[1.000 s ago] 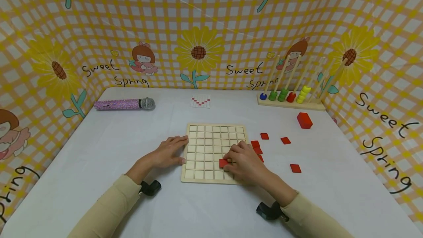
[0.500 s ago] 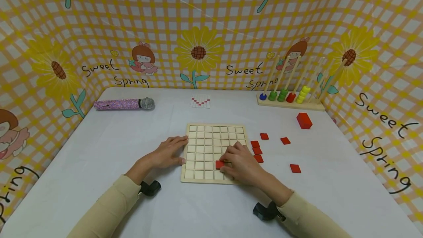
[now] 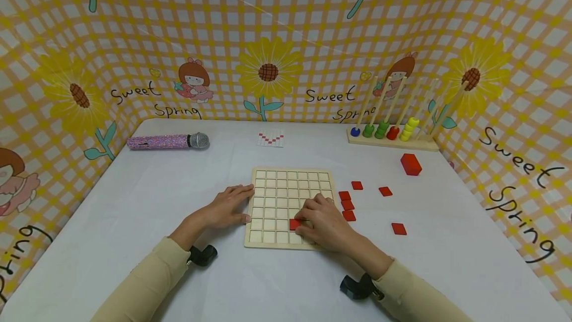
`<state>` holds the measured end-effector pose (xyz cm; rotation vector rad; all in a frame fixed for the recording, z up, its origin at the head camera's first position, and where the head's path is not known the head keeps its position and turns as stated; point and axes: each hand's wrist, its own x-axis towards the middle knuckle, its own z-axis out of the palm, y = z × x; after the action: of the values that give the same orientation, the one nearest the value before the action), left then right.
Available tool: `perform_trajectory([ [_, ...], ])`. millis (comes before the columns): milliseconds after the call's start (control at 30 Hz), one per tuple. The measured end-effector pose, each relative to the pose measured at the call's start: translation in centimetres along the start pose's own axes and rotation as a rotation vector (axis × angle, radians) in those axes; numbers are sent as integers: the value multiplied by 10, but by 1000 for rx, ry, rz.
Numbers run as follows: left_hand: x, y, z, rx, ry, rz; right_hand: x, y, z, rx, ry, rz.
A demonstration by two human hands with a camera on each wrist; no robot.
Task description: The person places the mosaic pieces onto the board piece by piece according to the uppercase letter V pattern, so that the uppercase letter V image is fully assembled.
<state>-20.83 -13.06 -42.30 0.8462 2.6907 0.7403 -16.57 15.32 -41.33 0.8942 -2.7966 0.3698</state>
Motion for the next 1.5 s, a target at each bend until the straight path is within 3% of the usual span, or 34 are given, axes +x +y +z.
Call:
perform_trajectory([
  [867, 0, -1, 0, -13, -1, 1, -2, 2, 0, -6, 6, 7],
  [1500, 0, -3, 1, 8, -8, 8, -15, 26, -15, 28, 3, 136],
])
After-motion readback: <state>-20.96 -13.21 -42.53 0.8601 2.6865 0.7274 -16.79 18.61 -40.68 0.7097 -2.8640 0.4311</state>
